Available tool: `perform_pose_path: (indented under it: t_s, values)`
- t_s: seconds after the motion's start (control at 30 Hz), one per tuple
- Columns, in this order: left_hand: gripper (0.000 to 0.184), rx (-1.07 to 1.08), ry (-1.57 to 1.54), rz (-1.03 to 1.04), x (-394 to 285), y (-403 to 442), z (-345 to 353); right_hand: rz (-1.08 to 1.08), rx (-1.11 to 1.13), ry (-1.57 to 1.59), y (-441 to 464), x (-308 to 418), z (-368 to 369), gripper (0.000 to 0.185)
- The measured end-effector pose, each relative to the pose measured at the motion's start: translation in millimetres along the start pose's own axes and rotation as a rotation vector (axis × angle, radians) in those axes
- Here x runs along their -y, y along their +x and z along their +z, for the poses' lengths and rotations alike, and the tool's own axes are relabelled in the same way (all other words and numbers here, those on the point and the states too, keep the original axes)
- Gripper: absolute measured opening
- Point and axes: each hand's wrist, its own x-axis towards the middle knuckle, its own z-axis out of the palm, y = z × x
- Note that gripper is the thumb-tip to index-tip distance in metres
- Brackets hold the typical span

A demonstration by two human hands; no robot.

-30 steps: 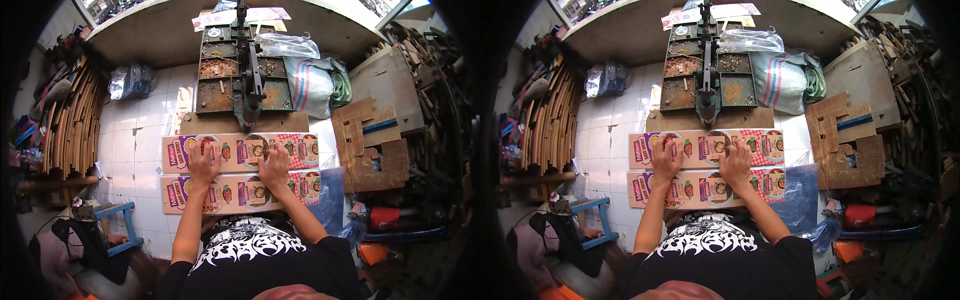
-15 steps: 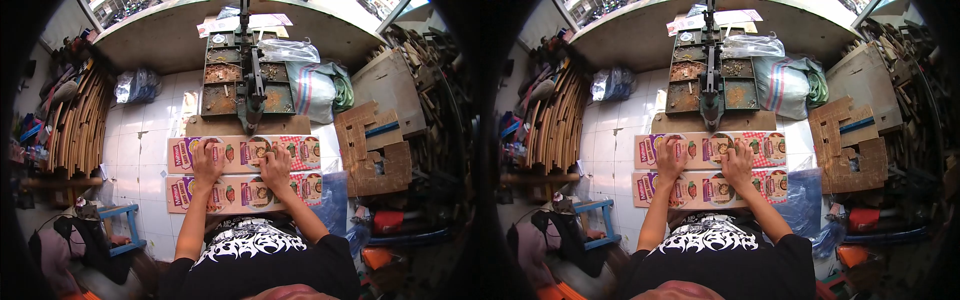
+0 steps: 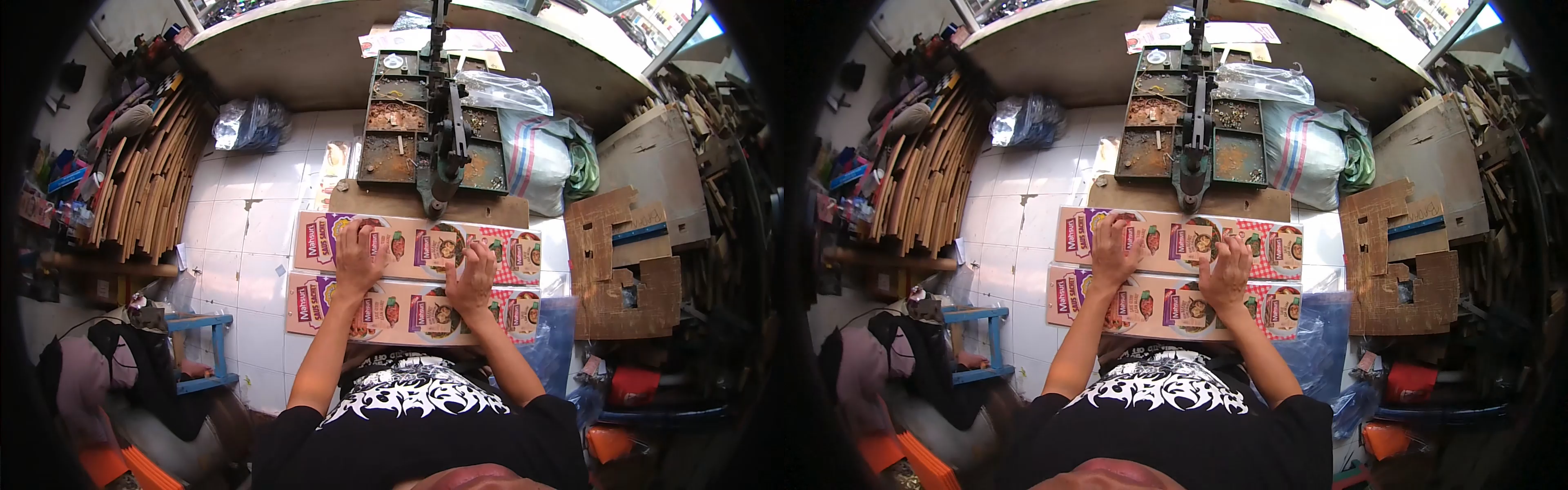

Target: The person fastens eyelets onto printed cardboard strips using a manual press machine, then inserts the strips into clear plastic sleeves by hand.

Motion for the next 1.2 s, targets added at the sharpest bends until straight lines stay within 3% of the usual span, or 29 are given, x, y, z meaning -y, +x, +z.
perform_pose_path:
  t_s: [0.1, 0.4, 0.5, 0.83, 0.93, 1.03, 1.2]
  values:
    - [0.045, 0.009, 0.002, 0.005, -0.9, 1.1, -2.9, 0.002, 0.169, -0.118, 4.2, 2.5, -2.6, 0.030]
    - [0.045, 0.023, 0.020, -0.015, 1.4, -1.1, -1.4, 0.007, -0.062, -0.060, -0.9, 5.9, -3.3, 0.036]
    - [0.045, 0.037, 0.024, -0.023, 0.7, -0.6, -2.3, -0.039, 0.102, -0.104, -0.2, 2.5, -5.4, 0.040]
    - [0.038, -0.020, -0.028, -0.022, 5.1, -2.6, 0.0, 0.041, 0.077, -0.041, -3.7, 0.7, 1.4, 0.049]
    - [0.036, 0.061, 0.032, -0.005, 5.2, -0.9, -2.2, 0.033, 0.033, -0.004, -4.6, 0.5, 2.0, 0.053]
    - [0.033, 0.073, 0.053, -0.020, 1.1, 0.7, -4.7, 0.035, -0.008, 0.001, -3.5, 3.4, -0.3, 0.044]
    - [0.031, 0.022, 0.019, -0.032, -0.6, 0.7, -3.5, 0.018, 0.157, -0.114, 5.0, 6.1, -2.6, 0.025]
